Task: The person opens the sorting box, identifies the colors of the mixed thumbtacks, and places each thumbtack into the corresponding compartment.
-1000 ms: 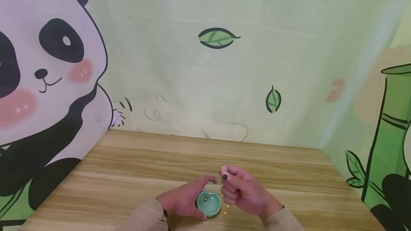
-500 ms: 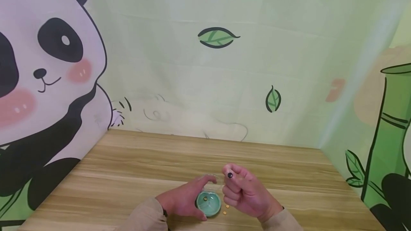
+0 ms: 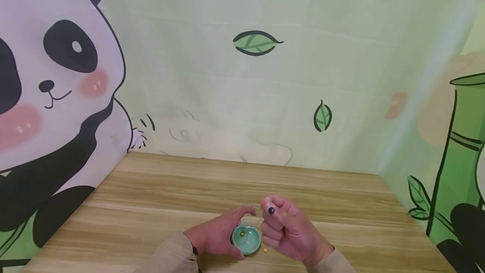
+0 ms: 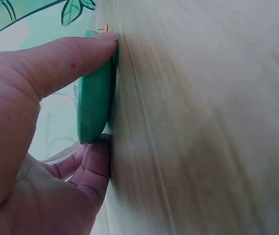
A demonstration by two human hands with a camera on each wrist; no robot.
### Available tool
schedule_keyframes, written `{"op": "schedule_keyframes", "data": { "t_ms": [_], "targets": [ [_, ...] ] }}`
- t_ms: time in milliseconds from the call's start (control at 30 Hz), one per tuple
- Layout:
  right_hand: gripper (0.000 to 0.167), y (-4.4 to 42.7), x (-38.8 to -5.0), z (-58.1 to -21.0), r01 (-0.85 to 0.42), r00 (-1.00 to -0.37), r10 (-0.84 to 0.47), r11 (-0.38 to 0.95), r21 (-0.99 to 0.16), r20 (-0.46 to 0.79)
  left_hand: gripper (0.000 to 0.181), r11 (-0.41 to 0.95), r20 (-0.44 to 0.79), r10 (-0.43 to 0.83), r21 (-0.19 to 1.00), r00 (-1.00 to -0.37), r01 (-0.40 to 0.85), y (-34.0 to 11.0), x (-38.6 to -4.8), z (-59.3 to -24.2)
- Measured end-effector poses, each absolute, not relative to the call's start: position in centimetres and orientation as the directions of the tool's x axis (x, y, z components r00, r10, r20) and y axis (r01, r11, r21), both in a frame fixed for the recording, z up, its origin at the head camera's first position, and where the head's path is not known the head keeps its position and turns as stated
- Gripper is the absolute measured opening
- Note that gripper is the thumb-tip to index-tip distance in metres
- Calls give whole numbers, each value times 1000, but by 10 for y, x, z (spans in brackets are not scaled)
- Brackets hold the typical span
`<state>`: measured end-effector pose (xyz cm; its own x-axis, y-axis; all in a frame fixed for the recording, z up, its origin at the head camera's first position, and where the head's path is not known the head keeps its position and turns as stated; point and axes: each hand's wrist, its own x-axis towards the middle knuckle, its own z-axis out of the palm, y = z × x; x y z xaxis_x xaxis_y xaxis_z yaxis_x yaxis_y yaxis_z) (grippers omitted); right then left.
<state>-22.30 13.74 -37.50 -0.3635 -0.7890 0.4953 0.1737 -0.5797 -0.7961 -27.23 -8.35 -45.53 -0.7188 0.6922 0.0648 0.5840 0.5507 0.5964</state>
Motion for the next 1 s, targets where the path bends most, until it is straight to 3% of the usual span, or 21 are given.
{"op": "schedule_keyframes", "data": {
  "t_ms": [400,1000],
  "targets": [
    [33,137,-224,-373,187,-327,-786,-597,-780,524,97,549,60,692,602,-719,579,-83,-273,-455],
    [33,138,-224,-373,192,-324,-808,-565,-802,492,97,562,29,686,613,-727,556,-83,-271,-452]
  ]
}}
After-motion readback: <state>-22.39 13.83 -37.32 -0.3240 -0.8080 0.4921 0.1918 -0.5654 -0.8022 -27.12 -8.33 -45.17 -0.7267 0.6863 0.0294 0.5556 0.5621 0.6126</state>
